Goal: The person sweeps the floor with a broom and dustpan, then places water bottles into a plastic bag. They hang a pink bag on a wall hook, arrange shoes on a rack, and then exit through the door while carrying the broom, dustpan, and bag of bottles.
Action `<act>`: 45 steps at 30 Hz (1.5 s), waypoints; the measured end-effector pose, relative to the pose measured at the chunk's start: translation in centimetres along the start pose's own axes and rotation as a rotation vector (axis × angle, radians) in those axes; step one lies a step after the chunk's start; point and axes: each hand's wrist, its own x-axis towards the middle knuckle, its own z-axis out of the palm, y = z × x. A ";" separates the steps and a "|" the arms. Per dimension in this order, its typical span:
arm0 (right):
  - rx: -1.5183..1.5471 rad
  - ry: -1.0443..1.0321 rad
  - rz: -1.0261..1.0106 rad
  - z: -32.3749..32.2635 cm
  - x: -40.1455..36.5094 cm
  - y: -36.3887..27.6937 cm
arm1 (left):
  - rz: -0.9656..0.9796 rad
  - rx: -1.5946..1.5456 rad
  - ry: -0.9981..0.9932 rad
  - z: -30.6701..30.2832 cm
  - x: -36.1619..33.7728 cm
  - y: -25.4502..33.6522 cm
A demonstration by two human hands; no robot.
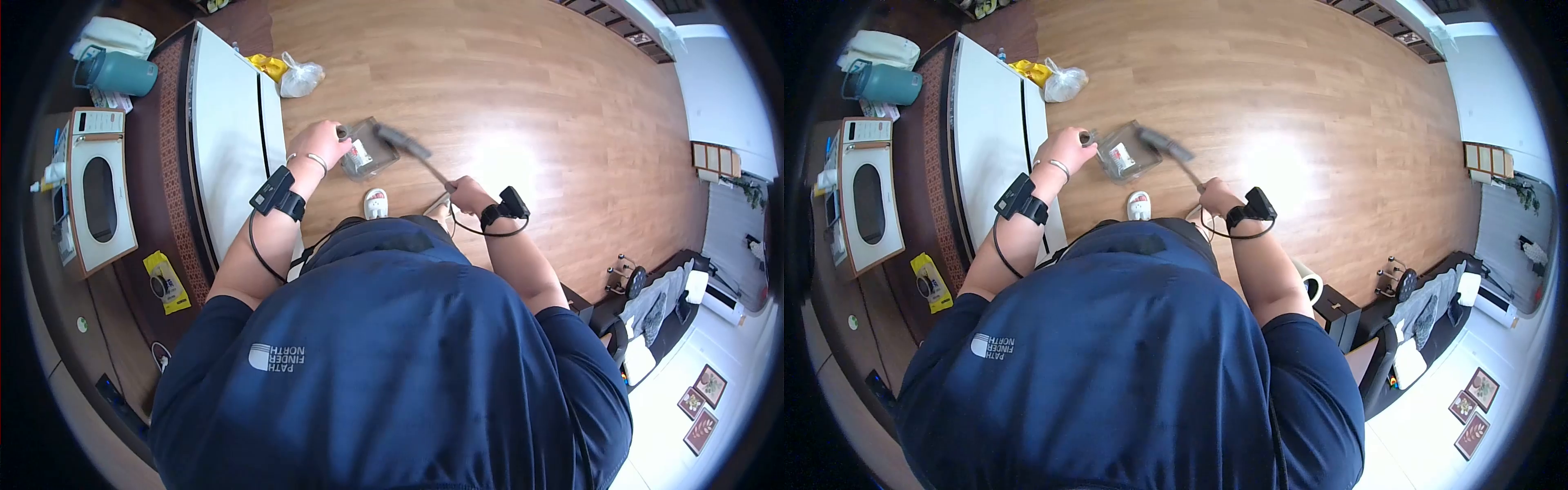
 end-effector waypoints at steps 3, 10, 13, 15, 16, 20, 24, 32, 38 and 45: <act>0.106 -0.098 -0.017 -2.8 -3.9 -0.6 | 0.029 -0.002 0.002 0.6 0.0 -1.2; 0.149 -0.039 0.014 -6.8 -8.1 0.8 | 0.032 -0.062 0.039 -0.2 -4.7 -3.1; 0.160 0.101 0.001 -7.4 -5.3 1.0 | -0.084 -0.167 0.134 0.3 -6.2 -5.4; 0.234 0.107 0.009 -8.0 -1.2 1.2 | -0.121 -0.161 0.118 0.6 -6.3 -6.1; 0.240 0.124 0.009 -8.1 0.8 0.9 | -0.149 -0.153 0.102 0.7 -6.4 -6.3; 0.081 0.176 -0.011 -3.9 9.3 0.3 | -0.188 -0.176 0.094 2.2 -7.6 -7.9; -0.073 0.109 -0.093 -1.1 6.7 -3.2 | -0.213 -0.198 0.137 2.9 -6.2 -9.2; 0.146 -0.200 -0.101 -2.7 -2.4 -4.0 | -0.219 -0.237 0.162 2.7 -6.9 -10.6; 0.244 -0.145 -0.064 -7.7 -7.7 -2.9 | -0.189 -0.229 0.171 1.5 -7.3 -10.7; 0.467 0.025 -0.038 -14.2 -8.9 -1.3 | -0.247 -0.298 0.259 -0.4 -6.0 -8.4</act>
